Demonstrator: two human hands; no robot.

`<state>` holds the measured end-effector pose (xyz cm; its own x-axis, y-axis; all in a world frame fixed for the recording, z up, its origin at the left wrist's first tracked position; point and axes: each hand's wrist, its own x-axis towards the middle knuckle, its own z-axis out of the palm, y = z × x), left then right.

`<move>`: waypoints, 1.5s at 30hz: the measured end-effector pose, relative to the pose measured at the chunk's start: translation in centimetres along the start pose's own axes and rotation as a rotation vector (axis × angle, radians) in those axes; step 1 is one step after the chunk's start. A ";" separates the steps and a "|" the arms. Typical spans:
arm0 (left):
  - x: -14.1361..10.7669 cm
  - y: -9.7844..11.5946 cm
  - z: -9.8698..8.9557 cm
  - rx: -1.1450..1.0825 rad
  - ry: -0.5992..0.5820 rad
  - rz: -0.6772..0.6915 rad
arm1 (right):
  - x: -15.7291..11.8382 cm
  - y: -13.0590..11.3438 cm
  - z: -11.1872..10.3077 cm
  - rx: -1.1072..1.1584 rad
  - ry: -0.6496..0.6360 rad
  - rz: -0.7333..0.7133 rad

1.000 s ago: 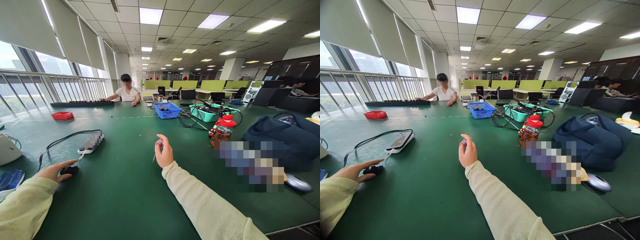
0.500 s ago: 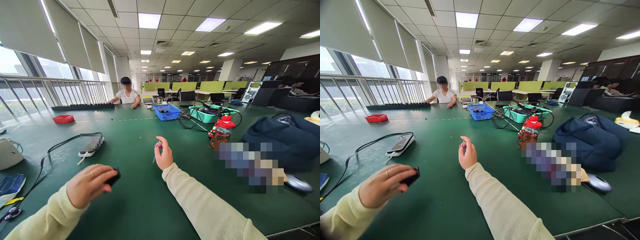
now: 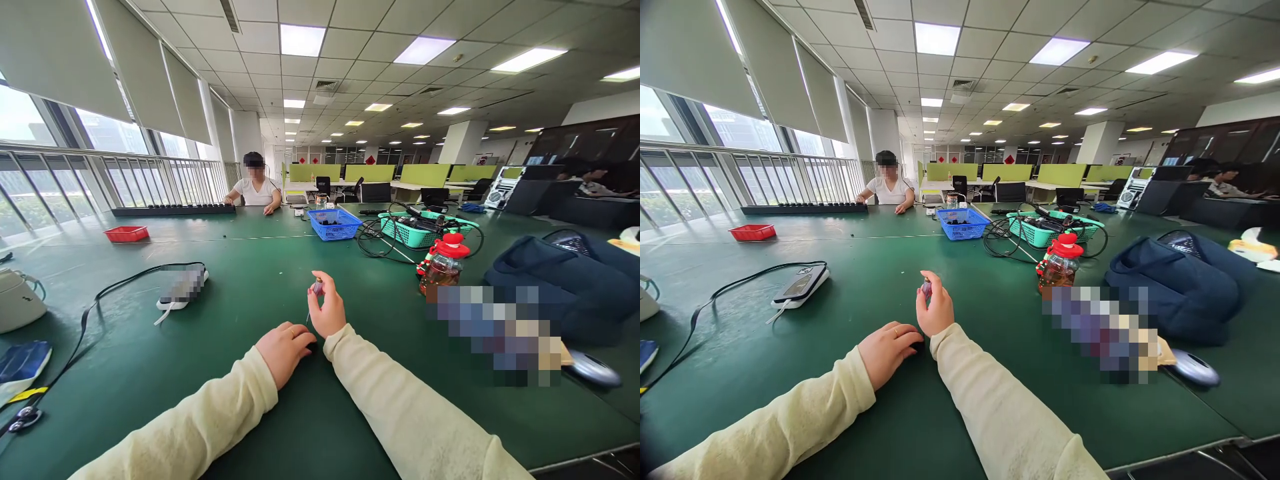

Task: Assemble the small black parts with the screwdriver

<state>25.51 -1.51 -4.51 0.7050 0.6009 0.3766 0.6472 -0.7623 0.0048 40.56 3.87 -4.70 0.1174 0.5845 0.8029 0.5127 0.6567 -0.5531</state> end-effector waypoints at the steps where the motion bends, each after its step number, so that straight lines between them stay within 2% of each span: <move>1: 0.3 -0.4 0.7 -0.033 -0.019 -0.054 | 0.0 0.1 0.0 -0.006 -0.004 -0.005; 4: 0.5 -1.3 2.2 -0.079 -0.054 -0.125 | 0.0 0.3 0.1 -0.017 -0.021 -0.034; 6: 0.3 -1.7 2.5 -0.079 -0.057 -0.145 | 0.0 0.2 -0.1 -0.019 -0.038 -0.048; 10: 0.1 -2.3 2.1 -0.115 -0.036 -0.183 | 0.0 -0.2 -0.8 -0.017 -0.098 -0.043; 15: -0.3 -3.1 1.8 -0.241 0.050 -0.371 | 0.0 -0.6 -2.2 -0.026 -0.179 -0.083; 21: -0.4 -3.5 1.6 -0.338 0.010 -0.487 | -0.1 -0.6 -2.6 -0.012 -0.265 -0.090; 24: -0.2 -3.2 1.5 -0.338 0.001 -0.507 | -0.2 -0.7 -2.6 0.017 -0.242 -0.058; 28: 0.1 -3.0 1.3 -0.329 -0.023 -0.539 | -0.2 -1.1 -2.6 0.087 -0.099 0.000; 31: 0.2 -3.0 1.3 -0.300 -0.044 -0.547 | -0.2 -1.3 -2.6 0.134 -0.045 0.026; 40: 0.5 -2.6 0.9 -0.258 -0.073 -0.555 | -0.6 -1.2 -2.4 0.190 -0.100 -0.006; 45: 0.6 -2.4 0.7 -0.266 -0.105 -0.586 | -0.3 -1.0 -2.4 0.178 -0.125 0.025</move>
<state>24.54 0.84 -4.92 0.2903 0.9452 0.1493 0.8488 -0.3264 0.4160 42.02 1.87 -3.88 0.0165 0.6492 0.7605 0.3517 0.7082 -0.6122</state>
